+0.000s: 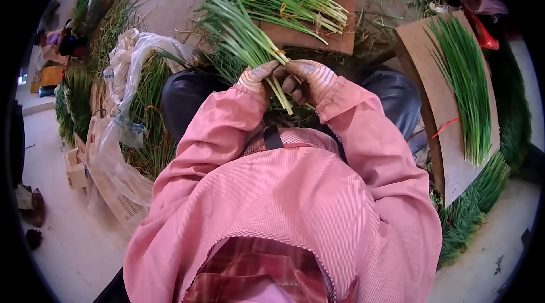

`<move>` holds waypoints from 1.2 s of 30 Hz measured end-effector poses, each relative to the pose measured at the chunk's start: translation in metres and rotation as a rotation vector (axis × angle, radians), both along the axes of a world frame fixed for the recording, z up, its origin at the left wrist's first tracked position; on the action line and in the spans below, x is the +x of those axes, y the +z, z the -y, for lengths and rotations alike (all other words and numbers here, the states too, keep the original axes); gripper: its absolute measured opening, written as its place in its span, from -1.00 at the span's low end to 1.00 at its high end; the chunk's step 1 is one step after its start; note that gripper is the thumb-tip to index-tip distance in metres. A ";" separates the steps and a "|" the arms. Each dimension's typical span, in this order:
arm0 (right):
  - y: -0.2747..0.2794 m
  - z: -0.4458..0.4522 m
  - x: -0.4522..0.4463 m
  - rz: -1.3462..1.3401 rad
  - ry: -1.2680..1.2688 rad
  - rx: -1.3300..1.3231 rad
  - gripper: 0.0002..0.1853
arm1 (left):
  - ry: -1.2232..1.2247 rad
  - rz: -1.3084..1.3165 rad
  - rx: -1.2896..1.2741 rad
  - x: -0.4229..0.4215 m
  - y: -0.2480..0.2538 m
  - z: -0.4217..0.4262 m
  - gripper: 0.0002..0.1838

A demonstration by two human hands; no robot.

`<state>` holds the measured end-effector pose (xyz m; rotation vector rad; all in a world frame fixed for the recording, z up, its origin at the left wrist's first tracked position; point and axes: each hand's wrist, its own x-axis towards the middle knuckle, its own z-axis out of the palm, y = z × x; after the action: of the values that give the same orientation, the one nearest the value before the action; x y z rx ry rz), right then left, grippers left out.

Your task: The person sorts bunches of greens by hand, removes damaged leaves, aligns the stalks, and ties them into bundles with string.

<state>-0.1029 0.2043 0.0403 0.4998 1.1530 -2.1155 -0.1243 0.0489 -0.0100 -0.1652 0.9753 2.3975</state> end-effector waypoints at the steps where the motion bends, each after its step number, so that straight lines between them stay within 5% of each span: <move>1: 0.001 0.001 0.002 0.008 -0.009 -0.019 -0.74 | -0.030 -0.012 0.020 -0.001 0.006 0.000 -0.67; 6: 0.026 -0.026 0.015 -0.097 0.097 0.175 -0.68 | 0.347 -0.025 -0.234 -0.030 -0.020 0.009 -0.76; 9: 0.051 -0.069 0.025 -0.196 0.113 0.188 -0.67 | 0.520 0.314 -0.156 -0.062 -0.014 0.037 -0.83; 14: 0.103 -0.119 0.022 -0.541 -0.428 0.130 -0.63 | 0.495 0.231 -0.209 -0.088 0.009 0.060 -0.73; 17: 0.110 -0.121 -0.002 -0.714 -0.151 0.045 -0.64 | 0.395 0.131 -0.034 -0.074 0.023 0.029 -0.69; 19: 0.093 -0.085 -0.008 -0.641 -0.201 0.491 -0.69 | 0.337 0.109 -0.022 -0.058 0.033 0.006 -0.66; 23: 0.014 -0.031 -0.024 -0.710 0.004 0.717 -0.75 | 0.239 0.183 0.051 -0.046 0.004 -0.020 -0.72; 27: -0.090 -0.010 -0.016 -0.616 -0.052 0.680 -0.71 | 0.407 0.294 0.034 -0.037 -0.029 -0.032 -0.76; 31: -0.055 0.005 0.006 -0.671 0.124 0.819 -0.65 | 0.353 0.301 -0.032 -0.033 -0.038 -0.036 -0.74; 33: -0.023 -0.004 0.007 -0.248 0.131 0.464 -0.68 | 0.294 0.407 -0.100 -0.048 -0.044 -0.028 -0.65; 36: -0.028 -0.030 0.009 -0.238 -0.006 0.348 -0.74 | 0.454 0.304 -0.079 -0.072 0.041 0.016 -0.47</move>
<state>-0.0935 0.2342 0.0123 0.4115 1.6728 -2.0256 -0.1961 0.0326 0.0305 -0.8337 0.9645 2.6217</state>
